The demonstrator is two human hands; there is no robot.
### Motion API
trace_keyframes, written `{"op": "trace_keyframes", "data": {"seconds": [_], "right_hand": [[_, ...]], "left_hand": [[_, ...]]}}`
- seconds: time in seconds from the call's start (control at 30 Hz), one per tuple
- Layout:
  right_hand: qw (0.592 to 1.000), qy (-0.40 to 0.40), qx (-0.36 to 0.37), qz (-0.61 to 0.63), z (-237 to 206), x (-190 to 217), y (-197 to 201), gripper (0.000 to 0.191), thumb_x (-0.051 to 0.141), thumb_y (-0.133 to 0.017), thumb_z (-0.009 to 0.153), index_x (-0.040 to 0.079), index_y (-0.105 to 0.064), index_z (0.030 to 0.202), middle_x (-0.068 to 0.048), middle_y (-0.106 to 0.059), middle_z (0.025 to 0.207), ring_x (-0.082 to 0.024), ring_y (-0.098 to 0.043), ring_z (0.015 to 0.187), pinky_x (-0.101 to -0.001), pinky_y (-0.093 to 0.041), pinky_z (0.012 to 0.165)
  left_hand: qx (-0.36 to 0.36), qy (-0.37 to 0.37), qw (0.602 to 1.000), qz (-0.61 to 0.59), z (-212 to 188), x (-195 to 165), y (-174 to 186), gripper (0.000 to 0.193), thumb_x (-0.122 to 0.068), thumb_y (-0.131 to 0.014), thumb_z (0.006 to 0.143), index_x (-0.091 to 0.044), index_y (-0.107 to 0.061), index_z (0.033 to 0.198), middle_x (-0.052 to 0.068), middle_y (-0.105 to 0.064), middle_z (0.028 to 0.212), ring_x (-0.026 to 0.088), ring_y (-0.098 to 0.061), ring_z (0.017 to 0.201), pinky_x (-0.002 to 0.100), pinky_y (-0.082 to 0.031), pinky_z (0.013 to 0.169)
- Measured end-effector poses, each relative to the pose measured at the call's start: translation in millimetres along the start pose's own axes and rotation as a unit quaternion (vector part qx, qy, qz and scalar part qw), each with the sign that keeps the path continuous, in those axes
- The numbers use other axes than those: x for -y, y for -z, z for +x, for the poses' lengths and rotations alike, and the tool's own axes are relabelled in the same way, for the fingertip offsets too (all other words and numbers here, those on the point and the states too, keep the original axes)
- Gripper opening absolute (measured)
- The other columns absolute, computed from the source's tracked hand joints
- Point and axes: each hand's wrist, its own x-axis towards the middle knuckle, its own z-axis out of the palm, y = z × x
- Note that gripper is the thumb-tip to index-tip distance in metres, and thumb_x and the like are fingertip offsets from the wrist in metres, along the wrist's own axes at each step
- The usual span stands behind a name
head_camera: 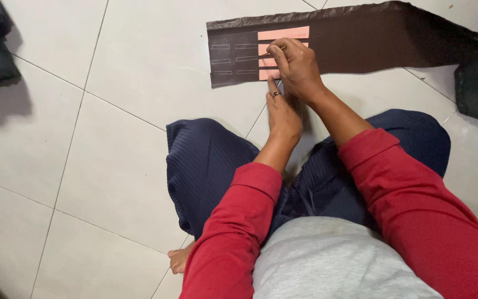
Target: The person places a pink paper template onto a brown fabric strip and uses a pencil to trace rectangular outlines around the template sections. The person shifts the template along the fabric and repeats the tracing to create multiple marked sections.
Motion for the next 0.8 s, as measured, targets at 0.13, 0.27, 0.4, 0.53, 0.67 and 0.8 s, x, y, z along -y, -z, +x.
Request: {"op": "trace_keyframes", "data": {"seconds": [0.13,0.27,0.4,0.53,0.67,0.8], "right_hand": [[1.000,-0.027,0.011,0.001,1,2,0,0.020,0.018,-0.063,0.109,0.000,-0.071,0.107,-0.013,-0.073,0.097,-0.023,-0.071,0.085,-0.0347,-0.055,0.074],[0.999,-0.027,0.011,0.016,4,3,2,0.021,0.019,-0.062,0.109,0.000,-0.071,0.108,-0.013,-0.074,0.099,-0.022,-0.073,0.086,-0.0334,-0.056,0.074],[0.999,-0.031,-0.013,0.009,10,1,4,0.023,0.021,-0.059,0.112,0.002,-0.072,0.108,-0.011,-0.075,0.098,-0.020,-0.073,0.089,-0.0324,-0.058,0.077],[0.999,-0.011,-0.032,0.014,13,-2,1,0.024,0.021,-0.059,0.112,0.001,-0.072,0.110,-0.012,-0.075,0.100,-0.020,-0.074,0.092,-0.0331,-0.059,0.079],[0.999,-0.026,-0.021,0.013,12,-4,-1,0.024,0.021,-0.059,0.112,0.002,-0.073,0.110,-0.011,-0.075,0.100,-0.019,-0.073,0.091,-0.0324,-0.059,0.078],[0.999,-0.024,-0.016,0.016,12,-5,-4,0.023,0.021,-0.059,0.112,0.002,-0.073,0.110,-0.011,-0.075,0.101,-0.020,-0.073,0.091,-0.0323,-0.058,0.079]], "left_hand": [[-0.021,0.004,1.000,-0.020,0,0,-2,0.061,-0.027,-0.052,0.100,-0.005,-0.038,0.156,0.014,-0.028,0.165,0.053,-0.016,0.151,0.054,-0.030,0.118],[-0.004,0.000,1.000,-0.012,-1,0,2,0.067,-0.026,-0.054,0.095,-0.006,-0.034,0.156,0.015,-0.024,0.164,0.053,-0.017,0.149,0.052,-0.031,0.115],[-0.026,0.007,1.000,-0.010,-3,1,6,0.069,-0.023,-0.055,0.096,-0.005,-0.033,0.159,0.018,-0.023,0.164,0.053,-0.019,0.149,0.053,-0.032,0.116],[-0.027,0.006,1.000,-0.015,-4,2,9,0.069,-0.023,-0.055,0.096,-0.006,-0.031,0.159,0.019,-0.020,0.165,0.053,-0.018,0.150,0.052,-0.034,0.115],[0.011,-0.003,1.000,0.006,-5,1,12,0.069,-0.025,-0.054,0.096,-0.005,-0.029,0.158,0.017,-0.018,0.166,0.054,-0.015,0.150,0.053,-0.031,0.116],[0.006,0.001,1.000,0.005,-3,1,10,0.070,-0.025,-0.053,0.095,-0.005,-0.029,0.158,0.016,-0.019,0.165,0.052,-0.014,0.150,0.053,-0.031,0.116]]}}
